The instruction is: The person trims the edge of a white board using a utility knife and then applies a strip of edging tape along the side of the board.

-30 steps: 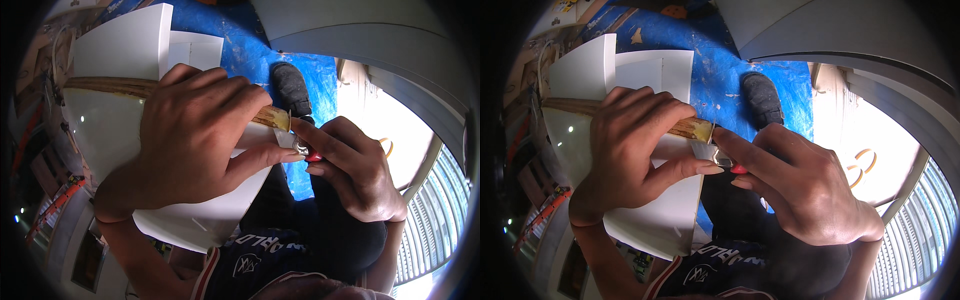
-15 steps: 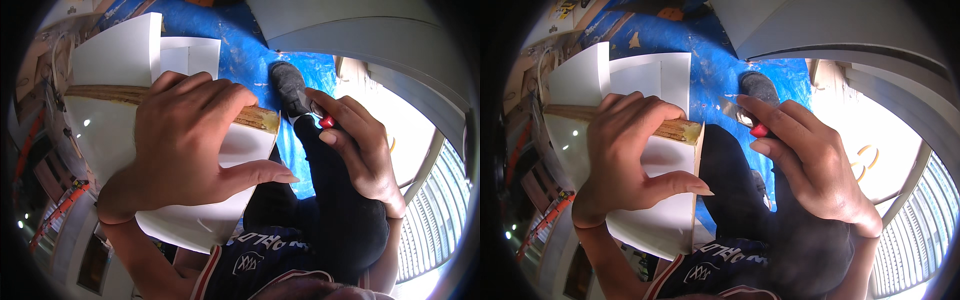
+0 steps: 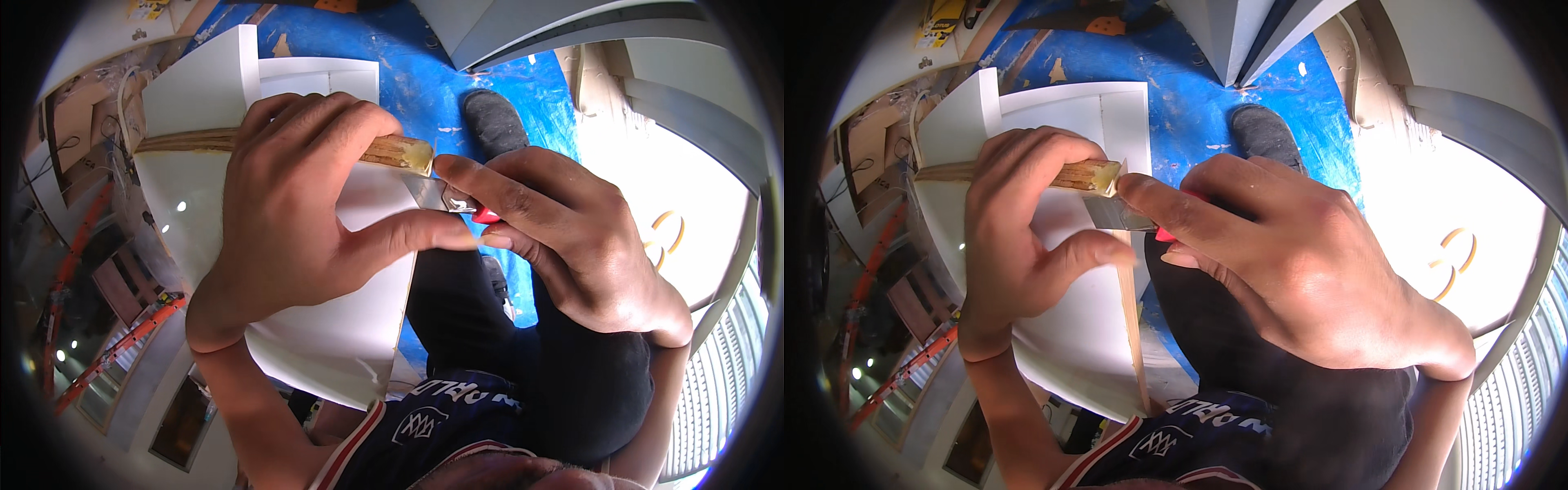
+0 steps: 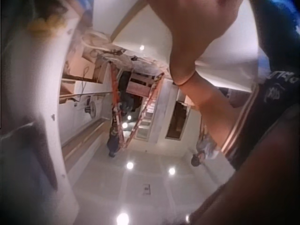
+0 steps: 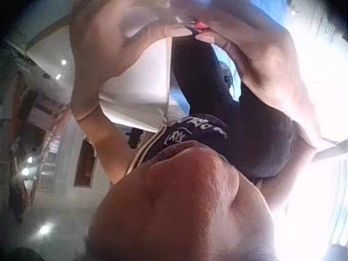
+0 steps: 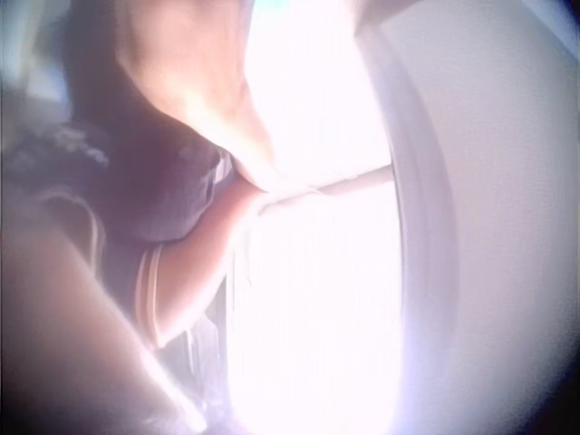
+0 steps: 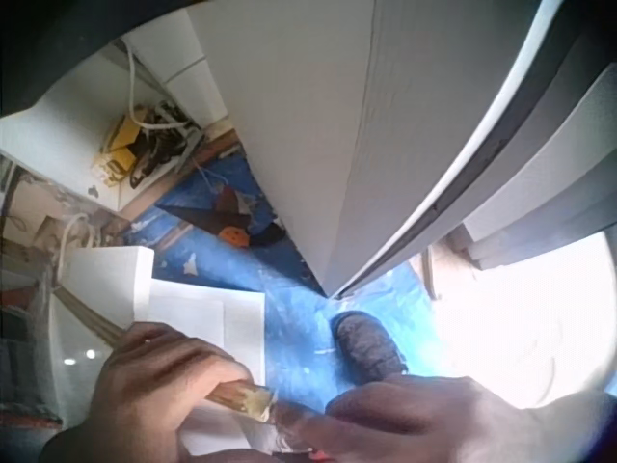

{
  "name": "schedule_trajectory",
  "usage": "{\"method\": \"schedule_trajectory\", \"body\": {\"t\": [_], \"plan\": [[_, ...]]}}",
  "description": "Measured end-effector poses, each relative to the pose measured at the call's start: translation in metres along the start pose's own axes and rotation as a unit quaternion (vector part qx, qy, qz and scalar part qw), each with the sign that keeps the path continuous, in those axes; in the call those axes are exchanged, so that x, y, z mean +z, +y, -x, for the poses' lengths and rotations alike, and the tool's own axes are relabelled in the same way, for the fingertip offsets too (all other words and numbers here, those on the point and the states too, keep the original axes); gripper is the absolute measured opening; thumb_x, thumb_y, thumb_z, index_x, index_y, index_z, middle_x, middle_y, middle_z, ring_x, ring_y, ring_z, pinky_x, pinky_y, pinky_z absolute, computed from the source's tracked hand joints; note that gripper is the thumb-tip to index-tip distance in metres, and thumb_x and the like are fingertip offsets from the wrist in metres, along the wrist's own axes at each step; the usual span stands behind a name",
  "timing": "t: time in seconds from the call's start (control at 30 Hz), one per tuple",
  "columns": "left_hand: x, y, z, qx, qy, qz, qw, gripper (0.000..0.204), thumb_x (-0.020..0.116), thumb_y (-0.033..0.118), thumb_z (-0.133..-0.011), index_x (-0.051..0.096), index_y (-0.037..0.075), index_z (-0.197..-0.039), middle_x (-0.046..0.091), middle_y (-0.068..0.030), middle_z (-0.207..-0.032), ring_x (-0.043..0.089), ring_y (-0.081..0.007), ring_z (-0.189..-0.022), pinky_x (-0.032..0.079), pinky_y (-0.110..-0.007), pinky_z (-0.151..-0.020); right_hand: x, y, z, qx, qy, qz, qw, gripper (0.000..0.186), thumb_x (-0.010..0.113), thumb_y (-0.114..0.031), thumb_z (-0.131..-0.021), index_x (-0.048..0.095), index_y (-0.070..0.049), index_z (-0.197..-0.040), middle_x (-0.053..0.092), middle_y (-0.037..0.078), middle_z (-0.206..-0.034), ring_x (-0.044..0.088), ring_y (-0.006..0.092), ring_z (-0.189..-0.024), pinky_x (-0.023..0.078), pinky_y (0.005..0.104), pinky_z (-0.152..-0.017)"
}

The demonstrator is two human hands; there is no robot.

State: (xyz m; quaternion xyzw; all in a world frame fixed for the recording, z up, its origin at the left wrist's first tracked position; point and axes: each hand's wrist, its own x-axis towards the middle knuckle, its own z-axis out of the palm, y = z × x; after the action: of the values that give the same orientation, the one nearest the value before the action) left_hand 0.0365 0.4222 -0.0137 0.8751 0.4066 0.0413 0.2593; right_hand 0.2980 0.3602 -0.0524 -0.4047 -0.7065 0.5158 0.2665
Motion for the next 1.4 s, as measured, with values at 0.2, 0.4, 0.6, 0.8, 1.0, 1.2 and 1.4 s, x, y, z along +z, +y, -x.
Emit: {"method": "schedule_trajectory", "body": {"t": [0.2,0.4,0.6,0.8,1.0,1.2,1.4], "plan": [[0.004,-0.001,0.002,0.002,-0.005,0.012,1.0,0.07,0.094,0.056,-0.073,0.069,0.001,-0.107,0.07,-0.0115,-0.095,0.064,-0.0326,-0.091,0.05,-0.042,-0.086,0.002,0.004,0.001,-0.021,0.007,0.013,1.0,0.057,0.074,0.007,-0.091,0.07,-0.002,-0.147,0.07,0.019,-0.119,0.075,0.0348,-0.098,0.062,0.0432,-0.081],[0.004,0.0,0.001,0.019,0.008,-0.004,1.0,0.07,0.094,0.057,-0.073,0.069,0.001,-0.107,0.069,-0.0108,-0.093,0.063,-0.0311,-0.088,0.048,-0.041,-0.085,0.004,0.006,0.001,-0.027,0.024,-0.023,0.999,0.057,0.074,0.007,-0.088,0.071,-0.001,-0.144,0.072,0.02,-0.119,0.076,0.0352,-0.1,0.063,0.043,-0.083],[0.006,-0.003,0.0,0.014,-0.002,-0.011,1.0,0.064,0.091,0.055,-0.077,0.068,0.002,-0.103,0.069,-0.0097,-0.09,0.063,-0.03,-0.084,0.046,-0.04,-0.084,0.006,0.013,0.0,-0.038,0.03,-0.03,0.998,0.06,0.074,0.012,-0.084,0.071,0.001,-0.143,0.073,0.02,-0.119,0.077,0.035,-0.101,0.064,0.0425,-0.083],[0.007,-0.003,0.001,0.012,0.001,-0.008,1.0,0.06,0.091,0.051,-0.077,0.069,0.002,-0.102,0.069,-0.0095,-0.088,0.063,-0.0299,-0.083,0.045,-0.04,-0.084,0.008,0.015,0.0,-0.047,0.039,-0.036,0.997,0.061,0.074,0.015,-0.083,0.071,0.001,-0.143,0.073,0.02,-0.119,0.077,0.0348,-0.101,0.065,0.0412,-0.081],[0.006,-0.003,0.0,0.013,-0.006,-0.013,1.0,0.057,0.09,0.049,-0.078,0.069,0.001,-0.103,0.07,-0.0093,-0.089,0.063,-0.0298,-0.082,0.045,-0.04,-0.084,0.005,0.017,0.0,-0.04,0.019,-0.021,0.999,0.06,0.073,0.014,-0.084,0.072,0.001,-0.142,0.073,0.02,-0.118,0.078,0.0347,-0.099,0.064,0.0403,-0.08],[0.006,-0.001,-0.001,0.006,-0.012,-0.011,1.0,0.052,0.09,0.043,-0.078,0.068,0.002,-0.101,0.069,-0.0094,-0.087,0.062,-0.0294,-0.08,0.044,-0.039,-0.083,-0.001,0.02,-0.004,-0.038,0.008,-0.043,0.998,0.056,0.073,0.008,-0.089,0.072,-0.002,-0.144,0.073,0.019,-0.116,0.077,0.0346,-0.097,0.063,0.0414,-0.078],[0.005,-0.001,-0.003,0.005,-0.011,-0.016,1.0,0.047,0.089,0.037,-0.075,0.067,0.002,-0.098,0.066,-0.0094,-0.085,0.059,-0.0291,-0.078,0.042,-0.039,-0.082,0.002,0.024,-0.006,-0.037,0.012,-0.054,0.998,0.054,0.073,0.007,-0.09,0.072,-0.003,-0.143,0.073,0.019,-0.116,0.077,0.0343,-0.095,0.062,0.0417,-0.077]]}}
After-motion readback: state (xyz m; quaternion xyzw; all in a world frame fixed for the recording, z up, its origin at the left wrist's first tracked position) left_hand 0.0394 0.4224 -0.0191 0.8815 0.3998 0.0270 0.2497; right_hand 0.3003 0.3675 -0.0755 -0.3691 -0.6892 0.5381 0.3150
